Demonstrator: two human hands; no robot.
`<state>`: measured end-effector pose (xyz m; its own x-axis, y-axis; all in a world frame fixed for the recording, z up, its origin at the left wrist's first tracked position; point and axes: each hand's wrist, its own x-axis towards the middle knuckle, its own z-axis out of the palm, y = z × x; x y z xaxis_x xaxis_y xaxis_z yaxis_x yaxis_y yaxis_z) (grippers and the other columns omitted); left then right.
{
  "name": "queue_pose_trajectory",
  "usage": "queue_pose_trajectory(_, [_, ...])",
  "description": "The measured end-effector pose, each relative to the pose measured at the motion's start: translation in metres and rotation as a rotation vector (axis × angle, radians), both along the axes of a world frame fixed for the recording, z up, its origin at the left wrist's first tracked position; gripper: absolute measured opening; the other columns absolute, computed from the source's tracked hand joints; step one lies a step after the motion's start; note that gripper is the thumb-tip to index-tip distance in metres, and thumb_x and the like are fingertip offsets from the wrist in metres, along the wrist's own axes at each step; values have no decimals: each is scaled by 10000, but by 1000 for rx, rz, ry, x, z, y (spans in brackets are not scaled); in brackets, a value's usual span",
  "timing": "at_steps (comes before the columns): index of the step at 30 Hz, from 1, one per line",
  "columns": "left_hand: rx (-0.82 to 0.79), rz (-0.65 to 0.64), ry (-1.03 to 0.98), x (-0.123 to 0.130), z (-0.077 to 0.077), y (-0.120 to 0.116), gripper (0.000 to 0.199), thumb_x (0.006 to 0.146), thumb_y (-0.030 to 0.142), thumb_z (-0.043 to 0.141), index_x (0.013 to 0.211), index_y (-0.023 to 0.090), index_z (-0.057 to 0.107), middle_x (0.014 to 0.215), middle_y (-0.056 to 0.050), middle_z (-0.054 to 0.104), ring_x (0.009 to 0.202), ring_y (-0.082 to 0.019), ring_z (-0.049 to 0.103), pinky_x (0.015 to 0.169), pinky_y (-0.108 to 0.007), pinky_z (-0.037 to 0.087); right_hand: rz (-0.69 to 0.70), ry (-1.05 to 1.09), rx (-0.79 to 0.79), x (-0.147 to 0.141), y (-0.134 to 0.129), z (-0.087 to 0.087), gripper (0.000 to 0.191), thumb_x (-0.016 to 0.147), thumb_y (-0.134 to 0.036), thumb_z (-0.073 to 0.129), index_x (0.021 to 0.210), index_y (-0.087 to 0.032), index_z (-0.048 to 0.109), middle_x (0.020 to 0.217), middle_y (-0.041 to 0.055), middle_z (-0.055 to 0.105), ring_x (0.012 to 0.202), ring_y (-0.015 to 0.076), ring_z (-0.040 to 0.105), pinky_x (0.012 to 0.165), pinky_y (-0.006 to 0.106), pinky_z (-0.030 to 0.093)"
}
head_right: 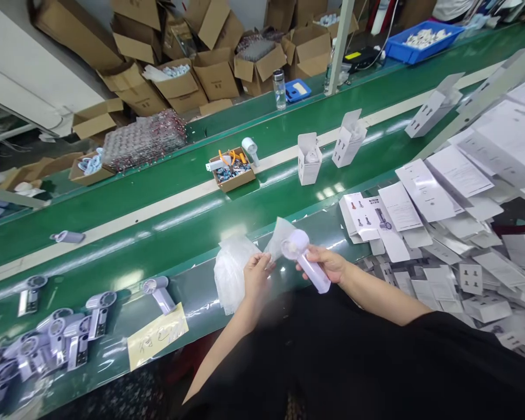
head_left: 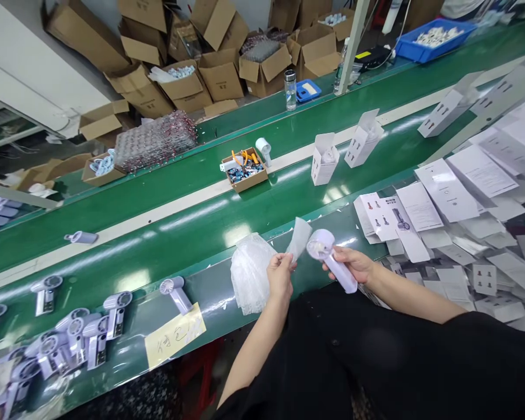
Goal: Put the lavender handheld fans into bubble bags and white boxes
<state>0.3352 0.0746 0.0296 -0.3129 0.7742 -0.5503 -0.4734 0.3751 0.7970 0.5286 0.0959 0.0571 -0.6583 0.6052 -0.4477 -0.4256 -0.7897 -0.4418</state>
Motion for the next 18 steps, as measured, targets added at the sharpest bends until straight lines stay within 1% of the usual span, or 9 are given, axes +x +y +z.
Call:
queue_pose_trajectory(1, [44, -48, 58, 3, 1, -2, 240, 591, 304, 712, 724, 162, 571, 683, 21, 572, 638, -111, 544, 631, -252, 450, 53, 5, 0, -2, -2, 0, 487, 631, -188, 740, 1042, -183, 479, 865, 39, 651, 738, 193, 675, 569, 311, 590])
queue_pose_trajectory(4, [198, -282, 169, 10, 0, -11, 163, 614, 270, 684, 709, 161, 609, 700, 0, 611, 672, -128, 542, 640, -242, 425, 195, 28, 15, -12, -5, 0, 614, 612, -158, 745, 1137, -225, 435, 903, 32, 648, 719, 202, 684, 529, 307, 585])
queue_pose_trajectory(6, [219, -363, 148, 12, -2, -14, 140, 604, 251, 680, 665, 153, 602, 667, 0, 604, 649, -126, 528, 622, -239, 411, 229, -6, 27, -16, -4, 1, 589, 622, -179, 740, 1133, -217, 450, 889, 35, 649, 700, 195, 684, 497, 275, 573])
queue_pose_trajectory(7, [189, -346, 114, 11, -3, -15, 145, 596, 249, 681, 645, 150, 587, 621, 10, 581, 607, -114, 509, 593, -231, 395, 234, -46, 35, -17, -2, 2, 545, 631, -192, 735, 1109, -199, 473, 874, 41, 651, 695, 193, 682, 487, 263, 568])
queue_pose_trajectory(9, [84, -223, 11, 7, -5, -14, 182, 574, 255, 688, 637, 154, 550, 548, 38, 522, 522, -85, 462, 525, -210, 347, 231, -148, 55, -15, 1, 3, 453, 647, -203, 726, 1047, -160, 518, 850, 59, 653, 698, 197, 678, 482, 257, 565])
queue_pose_trajectory(11, [7, -77, -99, 2, -5, -11, 245, 548, 266, 708, 648, 161, 510, 553, 45, 511, 498, -72, 455, 484, -193, 305, 194, -242, 56, -11, 1, 4, 404, 651, -207, 723, 1006, -141, 541, 844, 67, 651, 704, 199, 671, 489, 266, 566])
queue_pose_trajectory(13, [23, -1, -153, -2, -4, -9, 295, 542, 277, 730, 675, 166, 491, 599, 39, 532, 512, -68, 470, 477, -186, 296, 131, -298, 41, -9, -2, 3, 396, 646, -214, 725, 991, -143, 543, 856, 65, 645, 711, 196, 663, 498, 279, 567])
queue_pose_trajectory(15, [95, -19, -87, -4, -4, -9, 287, 588, 297, 725, 741, 166, 520, 616, 45, 536, 507, -60, 459, 485, -184, 304, 65, -344, 36, -10, -7, 2, 392, 641, -222, 727, 973, -158, 528, 852, 54, 640, 709, 196, 654, 495, 289, 562])
queue_pose_trajectory(18, [167, -169, 215, -5, -6, -9, 223, 718, 326, 644, 860, 162, 591, 651, 30, 565, 544, -79, 483, 537, -204, 360, 17, -446, 68, -19, -14, 0, 415, 624, -212, 727, 968, -180, 498, 841, 38, 634, 662, 184, 638, 464, 282, 539])
